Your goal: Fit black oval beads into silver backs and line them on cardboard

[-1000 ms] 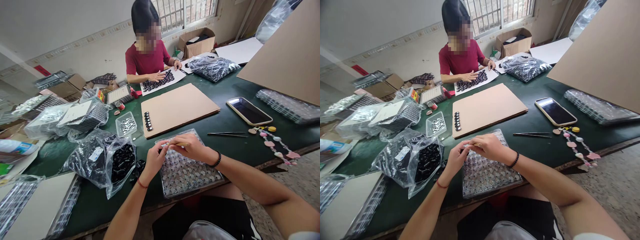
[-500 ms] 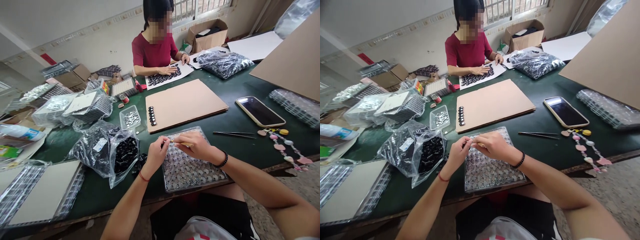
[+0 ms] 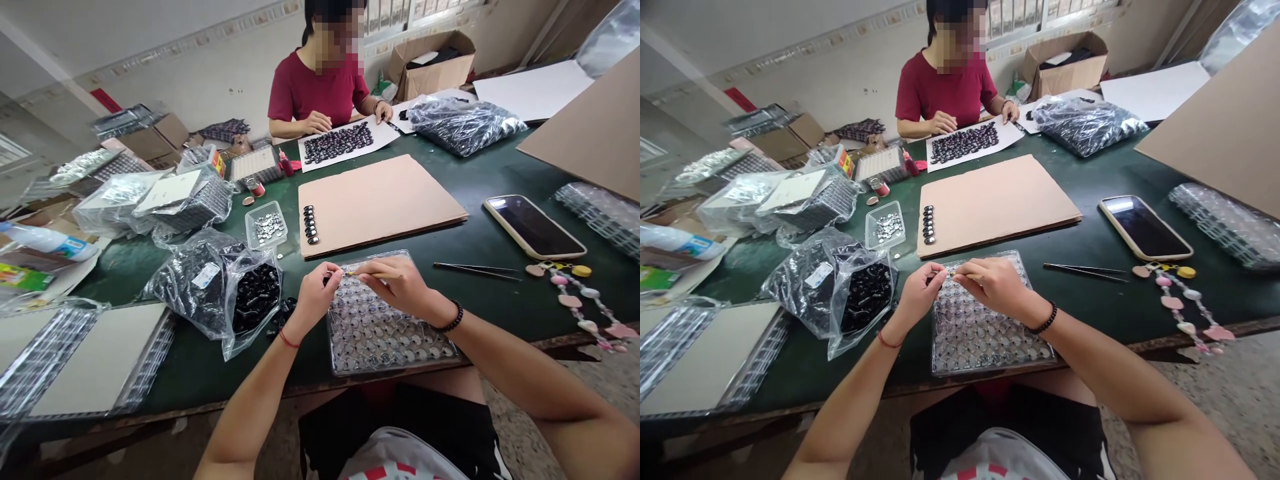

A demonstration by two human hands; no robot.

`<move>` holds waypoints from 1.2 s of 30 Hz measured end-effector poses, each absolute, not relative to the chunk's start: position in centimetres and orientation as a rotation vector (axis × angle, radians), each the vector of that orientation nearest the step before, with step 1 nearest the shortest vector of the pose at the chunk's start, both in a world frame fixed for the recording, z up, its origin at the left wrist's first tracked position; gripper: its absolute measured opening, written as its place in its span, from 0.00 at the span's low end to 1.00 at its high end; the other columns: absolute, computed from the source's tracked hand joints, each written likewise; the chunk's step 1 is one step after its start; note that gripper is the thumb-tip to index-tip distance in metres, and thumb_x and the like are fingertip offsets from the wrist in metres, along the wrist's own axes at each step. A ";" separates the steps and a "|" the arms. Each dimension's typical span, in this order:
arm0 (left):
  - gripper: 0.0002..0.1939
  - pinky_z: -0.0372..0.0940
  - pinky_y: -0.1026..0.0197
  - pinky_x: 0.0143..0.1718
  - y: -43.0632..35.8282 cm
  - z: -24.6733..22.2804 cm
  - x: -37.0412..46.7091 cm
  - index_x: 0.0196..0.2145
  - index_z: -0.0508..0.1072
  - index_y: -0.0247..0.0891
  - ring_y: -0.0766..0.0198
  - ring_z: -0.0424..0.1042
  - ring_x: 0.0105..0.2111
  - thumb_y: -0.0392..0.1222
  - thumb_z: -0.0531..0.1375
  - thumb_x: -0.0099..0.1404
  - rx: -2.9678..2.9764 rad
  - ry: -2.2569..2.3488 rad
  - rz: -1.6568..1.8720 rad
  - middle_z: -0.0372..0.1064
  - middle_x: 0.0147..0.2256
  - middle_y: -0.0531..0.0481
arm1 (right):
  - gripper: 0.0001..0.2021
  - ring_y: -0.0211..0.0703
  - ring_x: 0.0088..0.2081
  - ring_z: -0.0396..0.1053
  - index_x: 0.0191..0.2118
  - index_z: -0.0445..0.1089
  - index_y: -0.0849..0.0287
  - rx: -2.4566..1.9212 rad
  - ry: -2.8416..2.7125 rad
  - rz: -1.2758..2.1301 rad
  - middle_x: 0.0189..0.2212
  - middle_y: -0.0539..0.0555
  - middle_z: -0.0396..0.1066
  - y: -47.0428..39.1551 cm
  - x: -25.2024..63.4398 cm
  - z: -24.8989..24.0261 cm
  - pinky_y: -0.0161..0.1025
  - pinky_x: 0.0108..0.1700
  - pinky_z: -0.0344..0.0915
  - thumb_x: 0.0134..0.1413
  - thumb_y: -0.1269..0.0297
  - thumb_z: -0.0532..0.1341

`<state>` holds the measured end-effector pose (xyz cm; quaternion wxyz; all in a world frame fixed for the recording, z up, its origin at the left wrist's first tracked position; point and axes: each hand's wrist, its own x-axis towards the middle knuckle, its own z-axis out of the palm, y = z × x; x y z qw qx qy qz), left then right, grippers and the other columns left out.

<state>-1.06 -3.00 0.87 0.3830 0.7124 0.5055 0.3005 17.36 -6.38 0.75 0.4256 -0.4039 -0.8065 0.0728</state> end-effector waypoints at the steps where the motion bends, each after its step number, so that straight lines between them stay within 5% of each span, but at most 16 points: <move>1: 0.10 0.54 0.67 0.23 -3.0 0.8 -1.1 0.29 0.71 0.39 0.69 0.59 0.17 0.46 0.55 0.59 1.830 1.292 0.768 0.61 0.16 0.57 | 0.09 0.37 0.27 0.68 0.34 0.69 0.59 -1.014 -2.009 0.175 0.28 0.53 0.73 -6.3 17.4 0.6 0.33 0.29 0.58 0.59 0.64 0.52; 13: 0.12 0.54 0.68 0.21 -2.8 0.9 -1.4 0.30 0.71 0.37 0.71 0.59 0.17 0.47 0.55 0.59 1.757 1.277 0.838 0.64 0.20 0.55 | 0.09 0.35 0.23 0.65 0.30 0.69 0.59 -1.124 -1.855 0.073 0.23 0.51 0.72 -6.2 17.4 0.5 0.33 0.26 0.56 0.57 0.65 0.54; 20: 0.21 0.51 0.69 0.17 -3.5 1.2 -0.8 0.44 0.72 0.34 0.74 0.56 0.15 0.51 0.58 0.57 1.512 1.084 0.814 0.57 0.17 0.58 | 0.11 0.33 0.18 0.66 0.31 0.69 0.60 -0.974 -1.452 0.640 0.24 0.52 0.71 -6.2 17.5 0.6 0.31 0.19 0.61 0.57 0.60 0.54; 27: 0.19 0.52 0.69 0.17 -4.1 0.8 -0.7 0.38 0.74 0.35 0.74 0.56 0.15 0.52 0.59 0.56 1.494 1.083 0.914 0.59 0.18 0.57 | 0.10 0.34 0.18 0.67 0.32 0.69 0.60 -0.868 -1.270 0.837 0.22 0.50 0.70 -6.0 17.2 0.6 0.33 0.20 0.63 0.57 0.61 0.55; 36: 0.24 0.59 0.64 0.26 4.5 1.3 -7.2 0.46 0.70 0.30 0.66 0.63 0.19 0.50 0.56 0.59 1.720 1.836 1.331 0.61 0.15 0.55 | 0.09 0.33 0.17 0.66 0.31 0.69 0.60 -0.873 -1.191 0.742 0.21 0.49 0.69 -6.0 17.5 0.8 0.33 0.21 0.62 0.58 0.63 0.54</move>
